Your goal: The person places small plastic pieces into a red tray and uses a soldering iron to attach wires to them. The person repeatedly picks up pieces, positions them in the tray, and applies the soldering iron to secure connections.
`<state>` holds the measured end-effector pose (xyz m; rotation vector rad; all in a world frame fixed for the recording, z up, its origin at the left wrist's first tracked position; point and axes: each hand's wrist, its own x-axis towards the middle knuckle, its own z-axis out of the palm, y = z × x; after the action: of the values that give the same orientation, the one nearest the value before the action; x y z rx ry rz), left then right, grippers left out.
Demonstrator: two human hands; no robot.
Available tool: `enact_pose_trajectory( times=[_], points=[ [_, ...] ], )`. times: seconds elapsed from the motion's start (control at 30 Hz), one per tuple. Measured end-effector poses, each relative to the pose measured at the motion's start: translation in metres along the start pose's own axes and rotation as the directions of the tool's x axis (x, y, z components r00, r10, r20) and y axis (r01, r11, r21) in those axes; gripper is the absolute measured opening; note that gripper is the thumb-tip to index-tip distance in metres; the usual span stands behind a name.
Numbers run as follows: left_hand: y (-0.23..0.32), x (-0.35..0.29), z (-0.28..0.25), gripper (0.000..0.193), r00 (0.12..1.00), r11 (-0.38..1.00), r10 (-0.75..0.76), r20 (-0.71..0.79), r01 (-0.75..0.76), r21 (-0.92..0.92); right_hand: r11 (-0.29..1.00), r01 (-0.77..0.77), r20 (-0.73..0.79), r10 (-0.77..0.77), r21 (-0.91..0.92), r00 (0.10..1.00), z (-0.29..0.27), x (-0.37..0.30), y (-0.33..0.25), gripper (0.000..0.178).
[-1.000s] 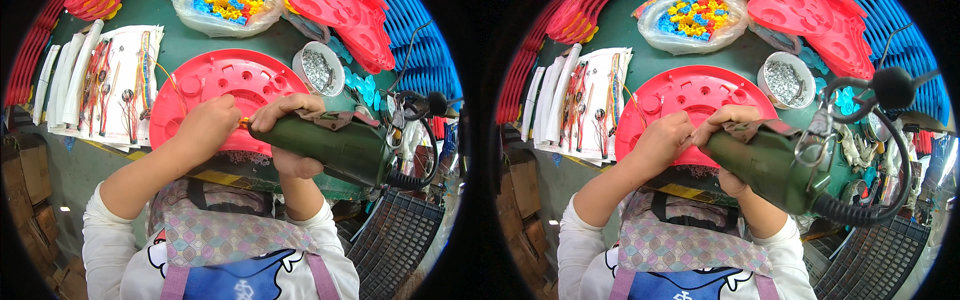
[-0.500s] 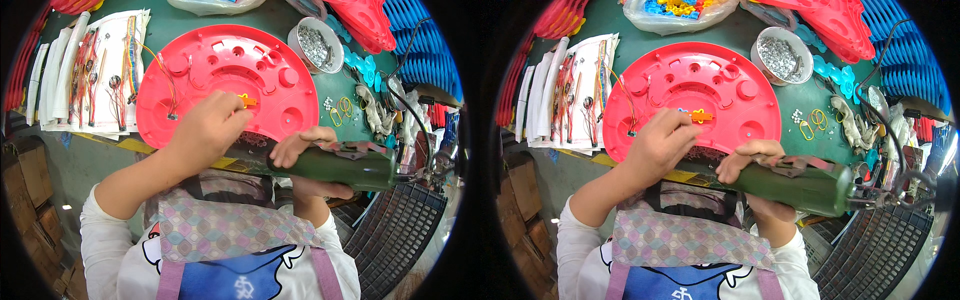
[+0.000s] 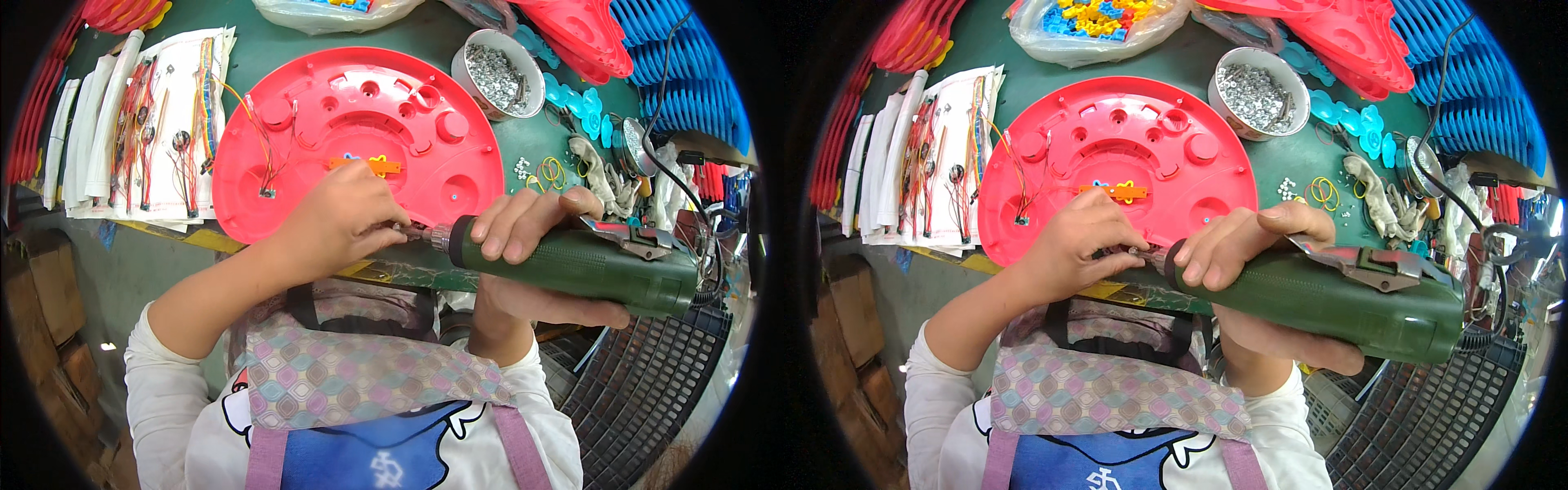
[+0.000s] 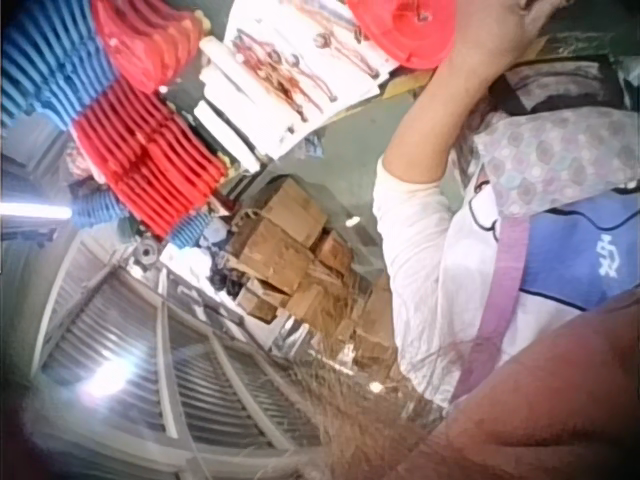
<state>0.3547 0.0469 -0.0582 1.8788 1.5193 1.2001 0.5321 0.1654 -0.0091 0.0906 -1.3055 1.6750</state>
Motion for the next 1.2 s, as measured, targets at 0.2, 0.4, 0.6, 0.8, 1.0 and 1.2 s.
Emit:
enact_pose_trajectory(
  times=[0.2,0.4,0.6,0.8,1.0,1.2],
  points=[
    [-0.002,0.015,0.006,0.018,0.999,0.999,-0.015,-0.032,0.017,0.044,0.997,0.054,-0.044,-0.057,-0.057,0.997,-0.004,0.009,-0.003,0.119],
    [-0.003,0.03,0.006,0.02,0.999,0.994,0.042,-0.032,-0.038,0.106,0.995,0.088,-0.034,-0.09,-0.045,0.995,-0.012,0.015,-0.004,0.118],
    [-0.005,0.049,0.007,0.021,0.995,0.968,0.097,-0.026,-0.088,0.236,0.993,0.099,-0.013,-0.1,-0.071,0.995,-0.021,0.024,0.0,0.118],
    [-0.011,0.078,0.006,0.026,0.992,0.902,0.103,-0.078,-0.06,0.427,0.972,0.166,-0.055,-0.178,-0.165,0.983,-0.034,0.042,0.018,0.118],
    [-0.036,0.098,0.005,0.023,0.981,0.905,0.169,-0.099,-0.114,0.41,0.956,0.227,-0.101,-0.248,-0.185,0.963,-0.049,0.06,0.029,0.117],
    [-0.047,0.105,0.002,0.022,0.99,0.886,0.127,-0.067,-0.083,0.456,0.966,0.207,-0.1,-0.224,-0.153,0.97,-0.053,0.072,0.039,0.118]
  ],
)
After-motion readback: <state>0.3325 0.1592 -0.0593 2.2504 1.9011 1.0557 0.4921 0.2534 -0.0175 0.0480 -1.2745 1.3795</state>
